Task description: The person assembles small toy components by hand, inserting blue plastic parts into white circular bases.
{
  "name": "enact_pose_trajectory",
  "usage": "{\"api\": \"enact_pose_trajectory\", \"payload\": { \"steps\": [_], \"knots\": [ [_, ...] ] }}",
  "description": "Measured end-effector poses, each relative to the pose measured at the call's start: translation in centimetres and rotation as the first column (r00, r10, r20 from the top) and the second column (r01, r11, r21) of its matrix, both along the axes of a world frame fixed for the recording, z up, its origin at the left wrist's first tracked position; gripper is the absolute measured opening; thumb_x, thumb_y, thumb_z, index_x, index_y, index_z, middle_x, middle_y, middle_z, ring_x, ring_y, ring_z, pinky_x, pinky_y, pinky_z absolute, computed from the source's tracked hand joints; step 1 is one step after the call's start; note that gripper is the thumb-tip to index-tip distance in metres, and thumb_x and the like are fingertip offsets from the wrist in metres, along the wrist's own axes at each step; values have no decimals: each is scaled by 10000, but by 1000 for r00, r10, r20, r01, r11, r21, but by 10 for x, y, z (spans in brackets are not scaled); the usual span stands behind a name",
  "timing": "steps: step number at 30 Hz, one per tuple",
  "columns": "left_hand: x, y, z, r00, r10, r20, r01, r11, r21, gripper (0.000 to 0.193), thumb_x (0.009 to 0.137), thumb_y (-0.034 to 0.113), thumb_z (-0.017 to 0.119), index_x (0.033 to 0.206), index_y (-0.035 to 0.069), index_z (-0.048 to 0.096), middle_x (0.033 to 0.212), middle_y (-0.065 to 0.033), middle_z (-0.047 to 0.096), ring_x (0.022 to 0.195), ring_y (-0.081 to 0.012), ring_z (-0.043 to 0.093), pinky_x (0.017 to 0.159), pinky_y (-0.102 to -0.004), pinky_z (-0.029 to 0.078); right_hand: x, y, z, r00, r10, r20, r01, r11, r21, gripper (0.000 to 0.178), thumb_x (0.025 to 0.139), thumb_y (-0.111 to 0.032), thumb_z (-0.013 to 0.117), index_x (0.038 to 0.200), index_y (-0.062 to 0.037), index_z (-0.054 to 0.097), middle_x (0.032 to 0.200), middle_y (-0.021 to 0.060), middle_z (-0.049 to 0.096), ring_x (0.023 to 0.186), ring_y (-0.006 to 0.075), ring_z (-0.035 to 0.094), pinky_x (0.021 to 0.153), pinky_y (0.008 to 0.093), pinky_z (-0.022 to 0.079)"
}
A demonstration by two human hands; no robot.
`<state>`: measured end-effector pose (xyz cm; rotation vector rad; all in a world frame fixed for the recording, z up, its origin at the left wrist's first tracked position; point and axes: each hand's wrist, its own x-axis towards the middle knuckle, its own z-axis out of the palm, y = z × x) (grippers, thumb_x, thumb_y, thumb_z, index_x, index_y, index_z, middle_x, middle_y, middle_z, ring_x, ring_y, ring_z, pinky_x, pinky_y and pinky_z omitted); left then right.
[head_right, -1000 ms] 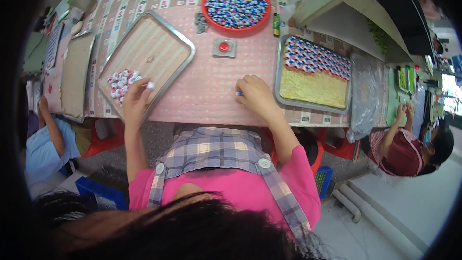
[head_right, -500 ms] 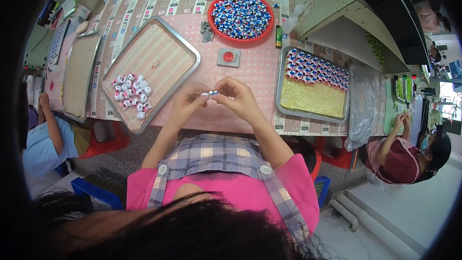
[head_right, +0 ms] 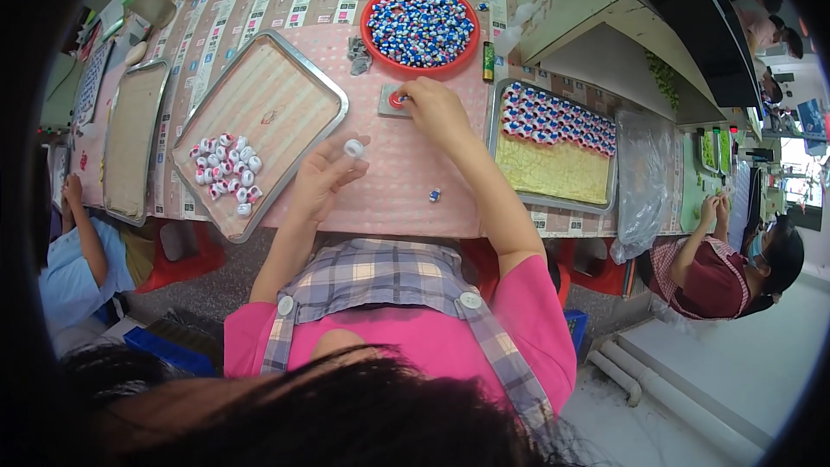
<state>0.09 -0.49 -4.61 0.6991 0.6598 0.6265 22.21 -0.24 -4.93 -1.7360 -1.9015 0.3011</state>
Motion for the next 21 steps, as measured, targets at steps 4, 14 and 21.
{"api": "enact_pose_trajectory", "payload": {
  "steps": [4,14,21],
  "knots": [
    [-2,1,-14,995,98,-6,-98,991,88,320,794,47,595,1097,26,493,1033,-81,561,841,-146,592,768,-282,505,-4,11,-9,975,29,220,-27,1000,-9,101,742,-87,559,834,-49,575,773,97,543,783,275,542,677,376,435],
    [4,0,-20,978,201,-55,-170,922,348,311,756,17,637,1037,17,505,931,-42,564,802,-89,558,715,-217,469,-4,2,5,997,-10,74,10,1000,0,110,745,-51,582,854,-36,593,783,84,580,757,230,576,658,329,453],
    [8,-5,-17,972,231,-48,-183,868,462,297,745,1,647,1005,18,503,907,-30,557,792,-70,548,702,-191,453,-31,-28,27,559,-42,-828,-311,915,-256,161,797,-49,588,941,22,581,855,38,610,757,81,574,664,209,465]
  ]
}}
